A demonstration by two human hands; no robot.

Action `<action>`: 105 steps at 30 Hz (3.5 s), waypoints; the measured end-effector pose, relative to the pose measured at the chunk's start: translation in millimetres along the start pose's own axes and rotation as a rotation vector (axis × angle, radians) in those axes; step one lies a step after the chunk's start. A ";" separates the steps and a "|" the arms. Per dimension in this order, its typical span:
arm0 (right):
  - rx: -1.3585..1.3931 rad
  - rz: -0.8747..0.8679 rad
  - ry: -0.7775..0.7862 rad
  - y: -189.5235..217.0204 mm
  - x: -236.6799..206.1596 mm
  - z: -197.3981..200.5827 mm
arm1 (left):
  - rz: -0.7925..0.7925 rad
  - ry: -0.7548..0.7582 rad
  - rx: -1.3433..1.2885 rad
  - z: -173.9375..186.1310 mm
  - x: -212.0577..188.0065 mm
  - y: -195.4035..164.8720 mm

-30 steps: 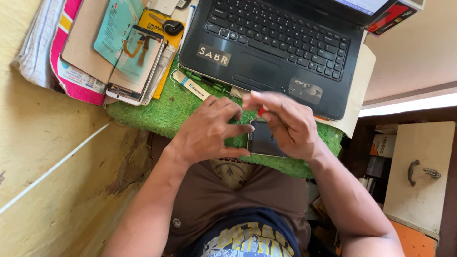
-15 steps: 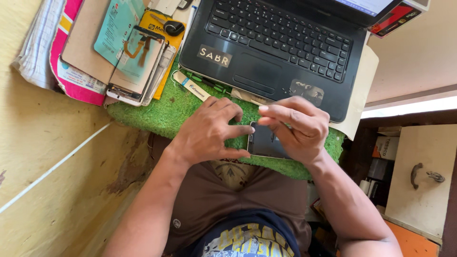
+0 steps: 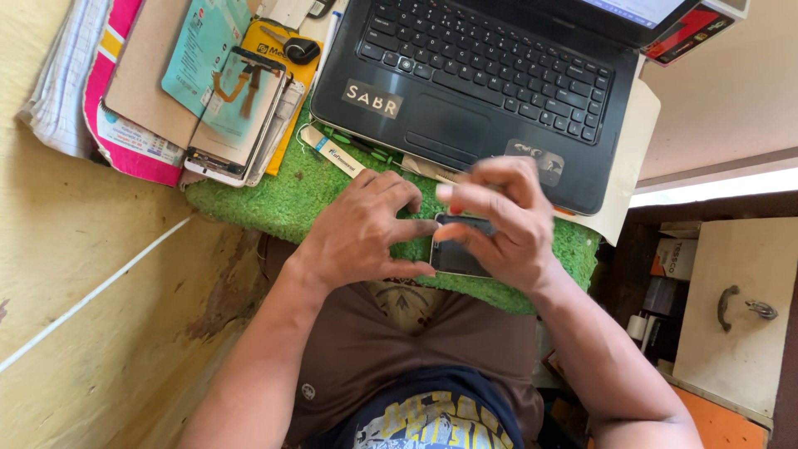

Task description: The person pries open the back of a smartphone on a green mat, using a red-handled screwdriver and a pry tool to work around the edges and lift the back cover. They then continue prying at the screen assembly and handle the separated phone parts on the bench.

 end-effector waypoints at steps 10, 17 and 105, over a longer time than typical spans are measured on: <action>0.058 -0.142 -0.002 0.0 6.7 2.8 | 0.000 -0.008 -0.033 0.8 0.6 -0.8; 0.266 -0.050 -0.012 -1.1 4.4 0.5 | -0.007 -0.001 -0.033 0.1 -0.8 0.6; 0.561 -0.199 -0.259 24.6 -65.3 -13.6 | -0.066 -0.021 -0.094 -5.8 4.3 -7.6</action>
Point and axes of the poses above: each hand's wrist, its own x-axis towards the middle knuckle, its own z-axis out of the back of the hand, y = z × x, the point moved 1 cm from there along x, towards the middle knuckle, and after that the axes turned 12 degrees about z, right-handed, at the moved point
